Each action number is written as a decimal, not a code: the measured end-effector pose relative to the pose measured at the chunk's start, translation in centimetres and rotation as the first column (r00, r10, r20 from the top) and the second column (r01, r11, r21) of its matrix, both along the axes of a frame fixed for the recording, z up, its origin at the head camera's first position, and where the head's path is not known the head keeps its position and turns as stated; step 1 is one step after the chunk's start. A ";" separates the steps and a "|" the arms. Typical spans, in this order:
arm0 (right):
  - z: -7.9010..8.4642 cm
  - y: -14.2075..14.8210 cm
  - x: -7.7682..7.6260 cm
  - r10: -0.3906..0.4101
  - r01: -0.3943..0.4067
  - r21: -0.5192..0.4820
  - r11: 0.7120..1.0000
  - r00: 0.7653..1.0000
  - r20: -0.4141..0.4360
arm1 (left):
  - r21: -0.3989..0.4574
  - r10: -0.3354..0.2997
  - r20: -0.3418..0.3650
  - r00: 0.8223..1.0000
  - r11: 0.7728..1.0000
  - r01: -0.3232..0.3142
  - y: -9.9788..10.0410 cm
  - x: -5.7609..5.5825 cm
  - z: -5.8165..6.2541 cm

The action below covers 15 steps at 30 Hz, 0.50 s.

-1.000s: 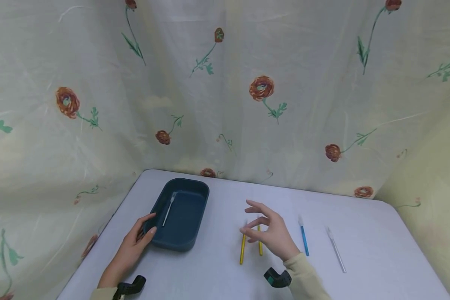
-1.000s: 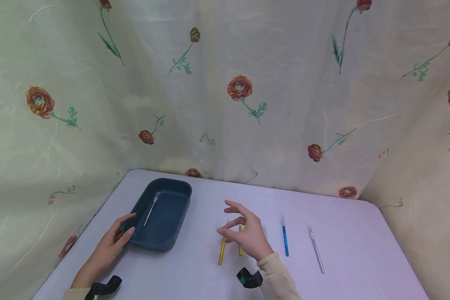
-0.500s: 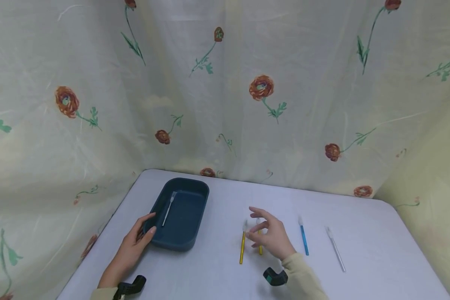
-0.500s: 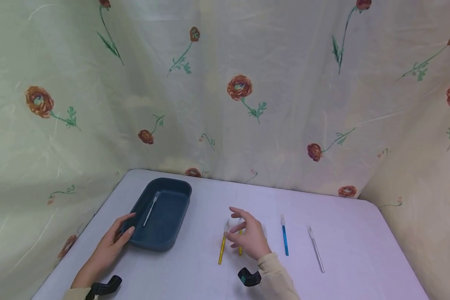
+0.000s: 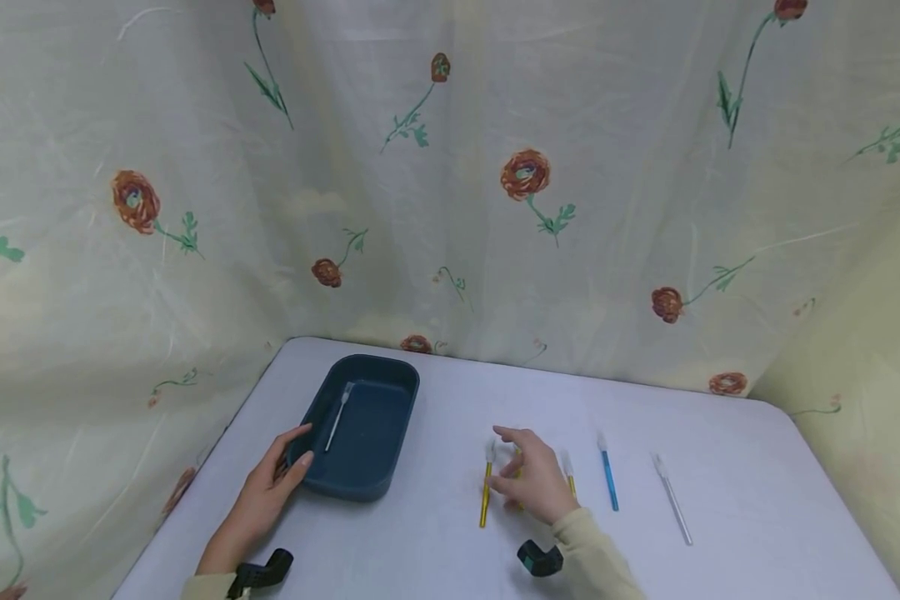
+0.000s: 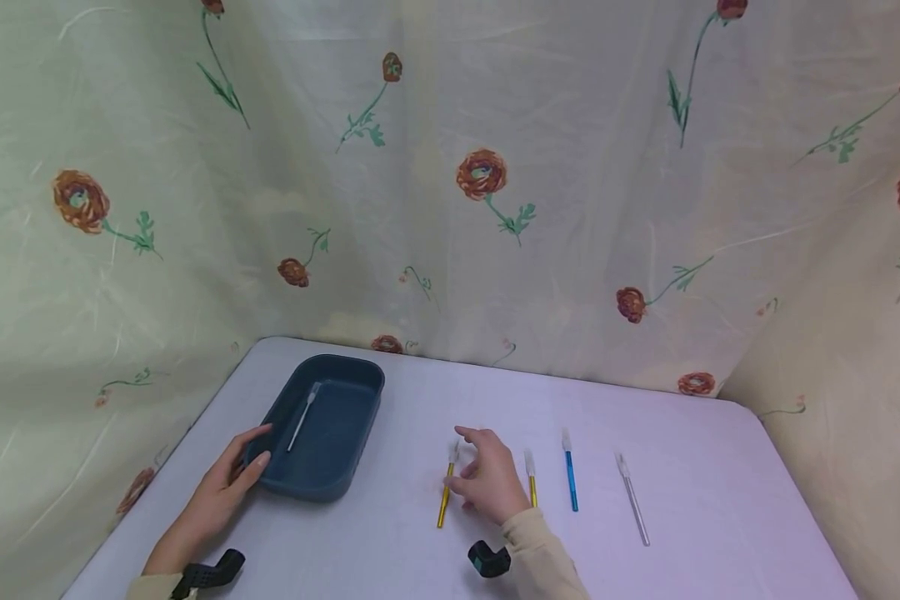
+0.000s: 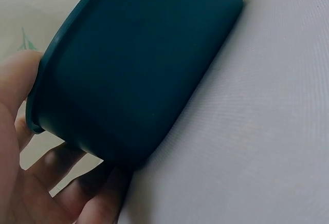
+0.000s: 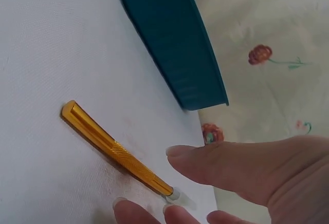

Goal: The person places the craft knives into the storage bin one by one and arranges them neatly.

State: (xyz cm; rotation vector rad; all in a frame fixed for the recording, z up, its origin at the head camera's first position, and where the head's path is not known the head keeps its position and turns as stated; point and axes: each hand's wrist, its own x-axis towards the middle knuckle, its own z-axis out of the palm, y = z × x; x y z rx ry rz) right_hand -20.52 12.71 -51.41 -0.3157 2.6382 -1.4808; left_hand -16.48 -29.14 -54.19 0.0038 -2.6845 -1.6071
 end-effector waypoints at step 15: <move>-0.3 -0.6 -0.3 0.024 -0.026 0.077 0.997 0.999 0.032 | -0.002 0.006 0.023 1.000 1.000 -0.006 0.1 0.0 0.2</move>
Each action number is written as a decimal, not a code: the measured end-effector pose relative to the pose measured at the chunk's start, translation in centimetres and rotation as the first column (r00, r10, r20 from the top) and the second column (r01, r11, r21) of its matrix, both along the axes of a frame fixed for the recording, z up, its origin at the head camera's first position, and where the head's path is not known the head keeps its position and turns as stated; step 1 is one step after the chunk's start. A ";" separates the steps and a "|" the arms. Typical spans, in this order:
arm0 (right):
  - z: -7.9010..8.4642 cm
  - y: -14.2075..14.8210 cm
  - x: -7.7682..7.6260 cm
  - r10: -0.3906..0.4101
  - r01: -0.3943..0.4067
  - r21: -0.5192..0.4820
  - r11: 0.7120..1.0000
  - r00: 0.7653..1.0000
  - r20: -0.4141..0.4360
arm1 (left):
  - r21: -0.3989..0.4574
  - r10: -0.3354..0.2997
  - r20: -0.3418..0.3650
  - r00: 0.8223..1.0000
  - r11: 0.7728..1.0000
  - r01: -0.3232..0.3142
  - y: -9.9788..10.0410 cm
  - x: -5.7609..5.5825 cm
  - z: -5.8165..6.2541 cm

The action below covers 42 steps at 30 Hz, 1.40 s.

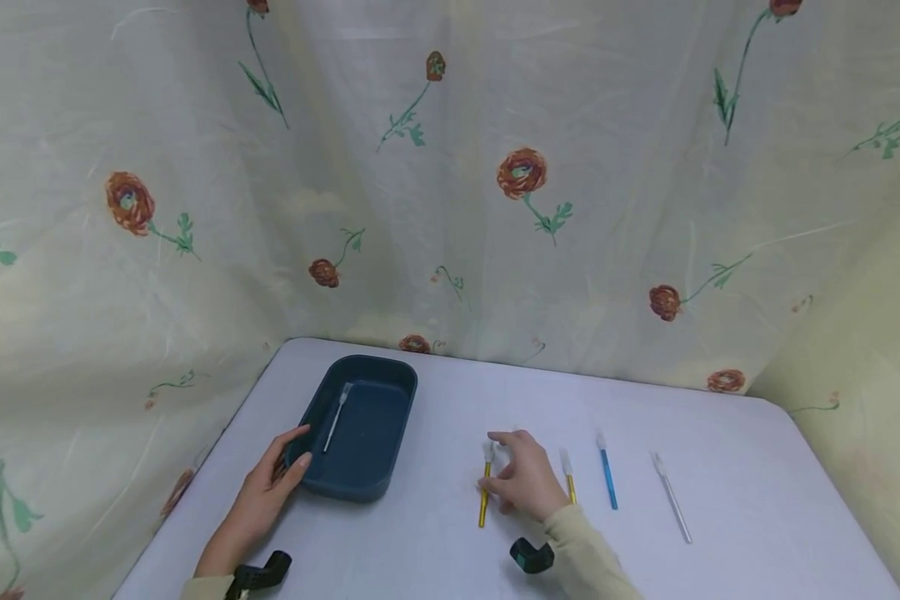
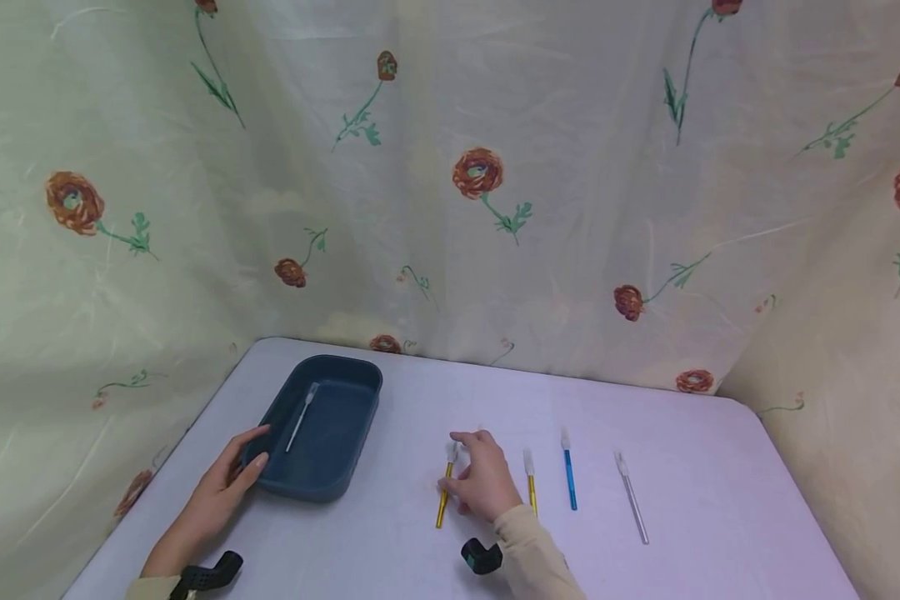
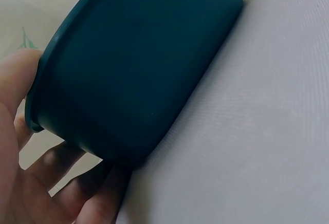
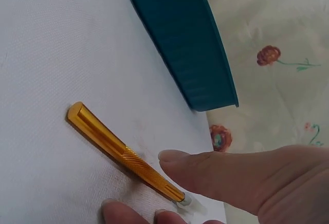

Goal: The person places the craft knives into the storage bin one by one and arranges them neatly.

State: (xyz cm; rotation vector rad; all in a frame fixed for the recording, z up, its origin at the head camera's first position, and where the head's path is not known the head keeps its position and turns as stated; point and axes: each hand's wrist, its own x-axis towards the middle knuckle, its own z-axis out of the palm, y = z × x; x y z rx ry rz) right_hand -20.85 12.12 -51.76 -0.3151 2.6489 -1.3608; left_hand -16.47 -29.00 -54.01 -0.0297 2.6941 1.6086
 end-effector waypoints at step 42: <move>0.2 -0.7 -0.7 0.040 -0.043 0.037 0.998 0.996 0.078 | -0.009 0.017 0.036 0.999 1.000 -0.016 0.1 0.1 -0.2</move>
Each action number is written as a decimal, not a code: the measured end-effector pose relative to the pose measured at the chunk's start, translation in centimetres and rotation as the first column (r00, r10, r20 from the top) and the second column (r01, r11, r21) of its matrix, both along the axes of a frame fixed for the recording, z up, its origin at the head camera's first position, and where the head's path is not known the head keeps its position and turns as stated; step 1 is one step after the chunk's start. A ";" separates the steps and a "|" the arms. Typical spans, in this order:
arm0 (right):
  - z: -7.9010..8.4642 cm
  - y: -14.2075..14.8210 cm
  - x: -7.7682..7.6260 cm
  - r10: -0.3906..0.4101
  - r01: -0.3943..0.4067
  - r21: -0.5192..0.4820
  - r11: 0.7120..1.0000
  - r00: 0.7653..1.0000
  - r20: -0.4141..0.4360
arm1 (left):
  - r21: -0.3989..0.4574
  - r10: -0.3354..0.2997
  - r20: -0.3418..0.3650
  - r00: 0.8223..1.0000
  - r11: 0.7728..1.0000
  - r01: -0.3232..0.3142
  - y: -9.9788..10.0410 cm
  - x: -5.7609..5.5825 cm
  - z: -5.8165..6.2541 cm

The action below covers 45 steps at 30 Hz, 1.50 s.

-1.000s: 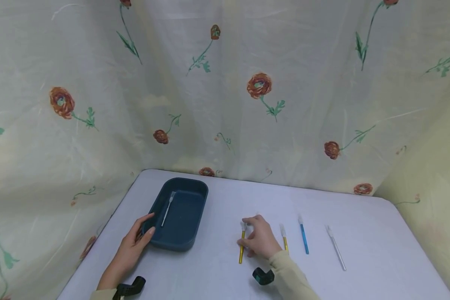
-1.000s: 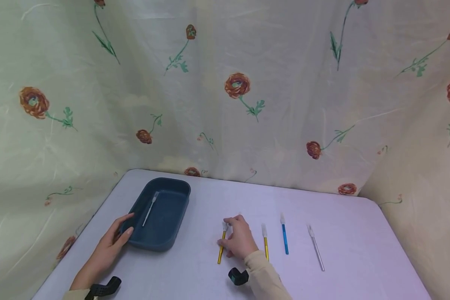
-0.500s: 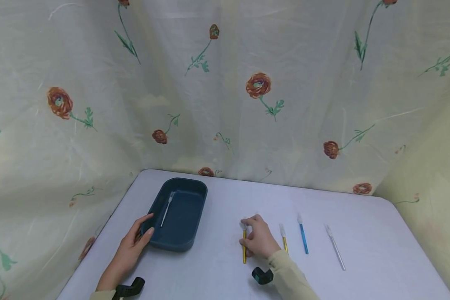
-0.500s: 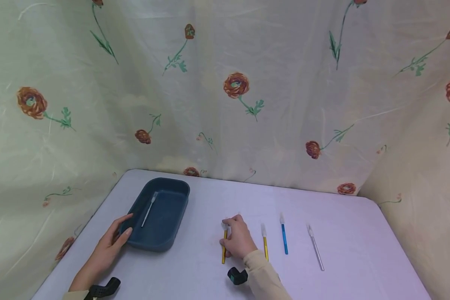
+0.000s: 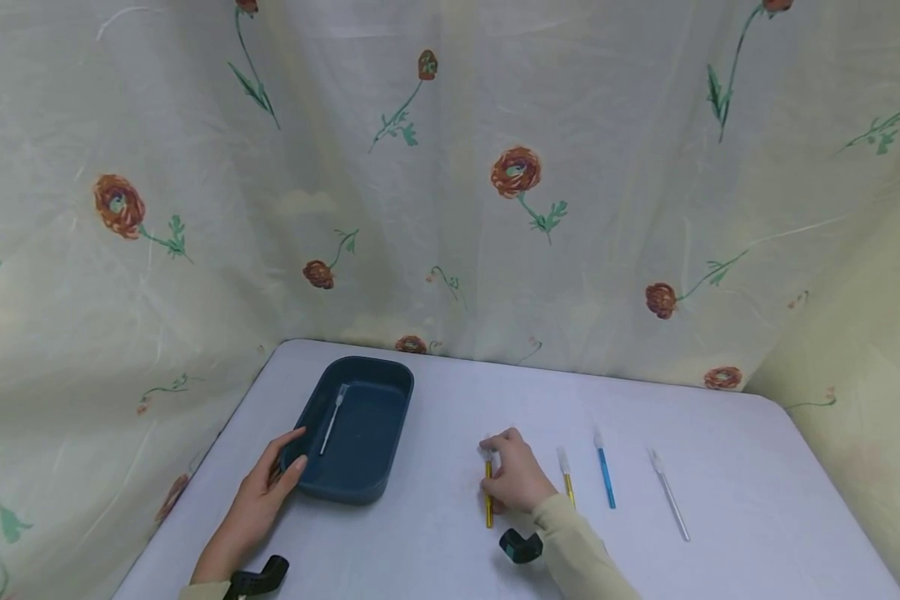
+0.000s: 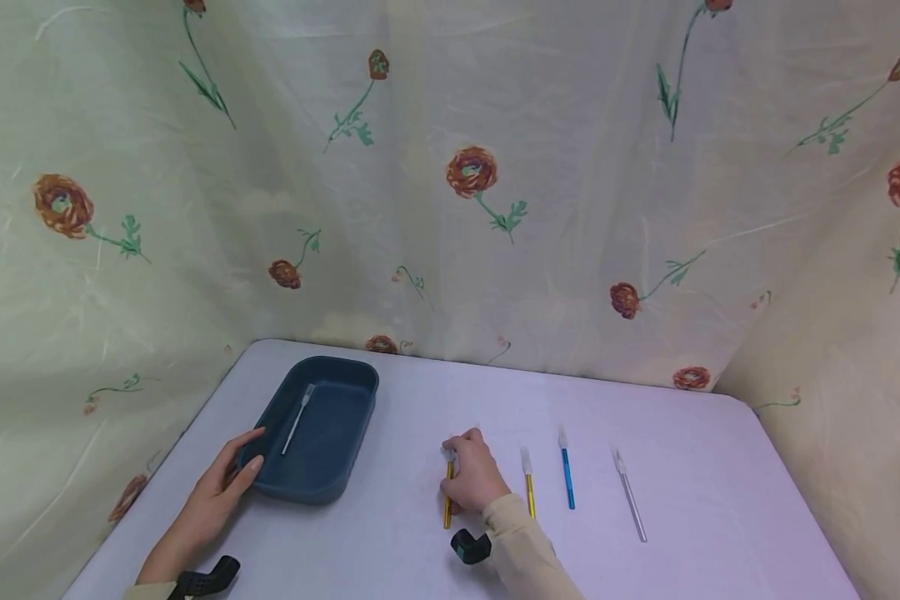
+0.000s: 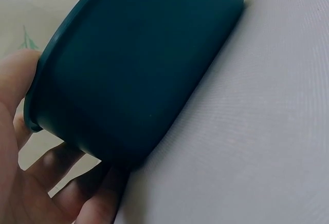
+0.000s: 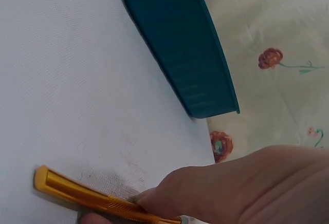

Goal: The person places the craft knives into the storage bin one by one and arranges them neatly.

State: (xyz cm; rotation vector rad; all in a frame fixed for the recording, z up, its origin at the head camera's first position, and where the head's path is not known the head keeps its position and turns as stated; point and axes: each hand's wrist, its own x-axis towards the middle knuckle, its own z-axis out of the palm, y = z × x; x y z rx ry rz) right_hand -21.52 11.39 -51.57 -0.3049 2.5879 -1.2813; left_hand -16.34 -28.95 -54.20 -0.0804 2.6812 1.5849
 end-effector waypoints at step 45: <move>0.7 -0.3 -0.1 -0.027 0.028 0.030 0.999 0.999 -0.022 | 0.007 -0.008 -0.028 1.000 1.000 0.008 0.0 0.0 -0.1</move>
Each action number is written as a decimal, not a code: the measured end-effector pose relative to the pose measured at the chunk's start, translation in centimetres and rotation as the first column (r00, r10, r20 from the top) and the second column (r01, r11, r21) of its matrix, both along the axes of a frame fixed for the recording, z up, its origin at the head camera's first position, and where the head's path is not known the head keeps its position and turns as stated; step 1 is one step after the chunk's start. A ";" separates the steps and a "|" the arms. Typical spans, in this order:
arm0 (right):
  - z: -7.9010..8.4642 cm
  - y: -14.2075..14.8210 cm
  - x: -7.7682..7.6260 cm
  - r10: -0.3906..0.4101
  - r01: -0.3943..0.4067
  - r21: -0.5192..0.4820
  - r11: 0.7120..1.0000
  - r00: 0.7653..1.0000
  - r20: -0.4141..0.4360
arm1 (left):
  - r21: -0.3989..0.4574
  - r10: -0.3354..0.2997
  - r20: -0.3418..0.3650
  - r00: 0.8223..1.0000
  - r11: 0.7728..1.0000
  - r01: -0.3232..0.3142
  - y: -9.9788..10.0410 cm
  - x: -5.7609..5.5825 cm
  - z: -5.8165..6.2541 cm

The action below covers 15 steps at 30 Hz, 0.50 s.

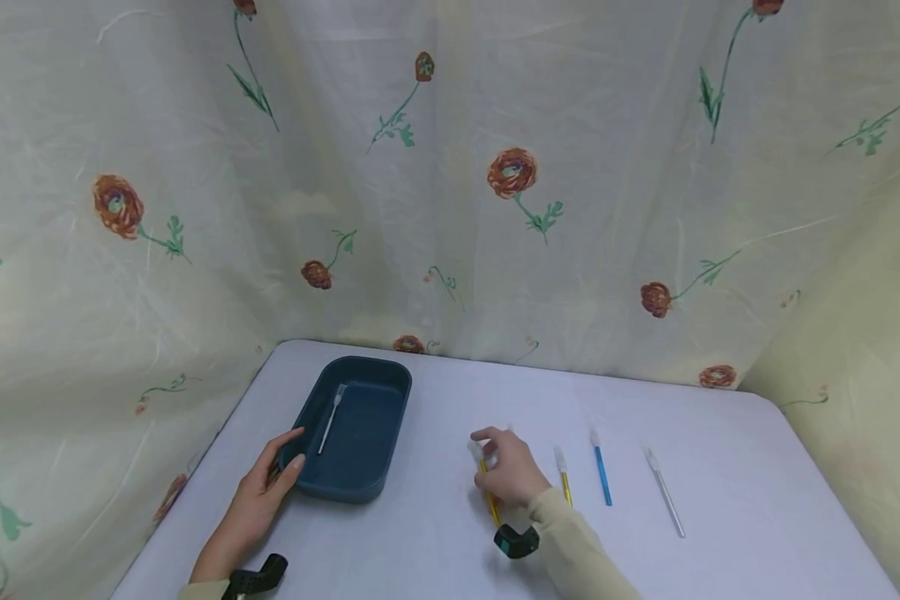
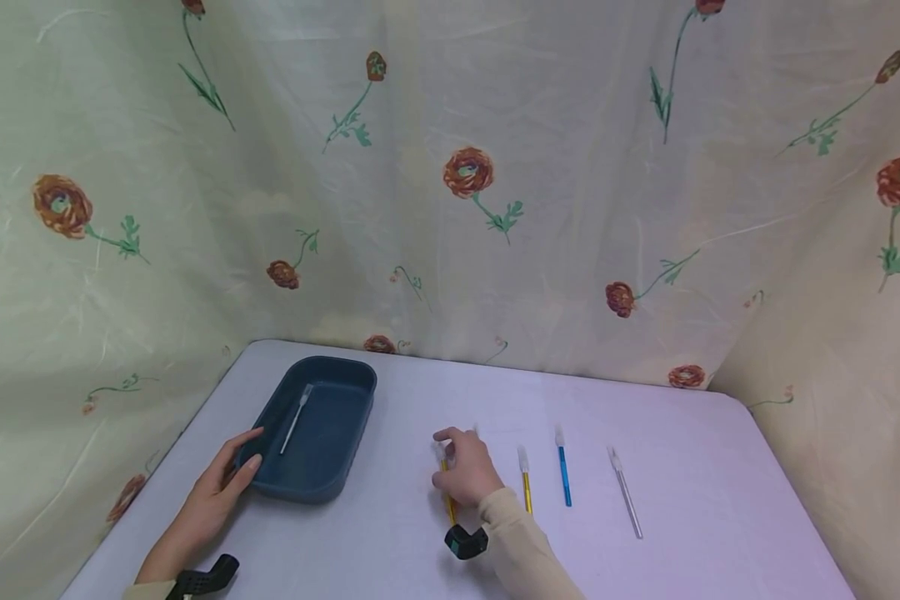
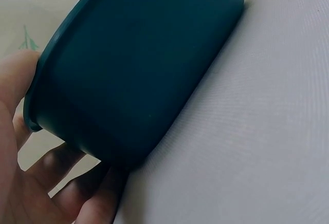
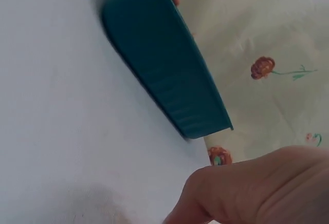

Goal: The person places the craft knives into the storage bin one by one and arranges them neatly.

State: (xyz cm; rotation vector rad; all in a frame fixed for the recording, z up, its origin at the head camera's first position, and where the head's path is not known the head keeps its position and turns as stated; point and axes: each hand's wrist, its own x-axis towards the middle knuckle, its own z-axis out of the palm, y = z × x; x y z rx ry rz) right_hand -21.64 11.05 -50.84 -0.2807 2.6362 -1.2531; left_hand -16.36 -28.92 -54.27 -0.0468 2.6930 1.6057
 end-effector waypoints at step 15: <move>1.6 -0.2 0.3 0.084 0.026 -0.542 0.840 0.981 0.176 | -0.023 0.003 -0.013 1.000 1.000 -0.003 0.1 0.0 0.0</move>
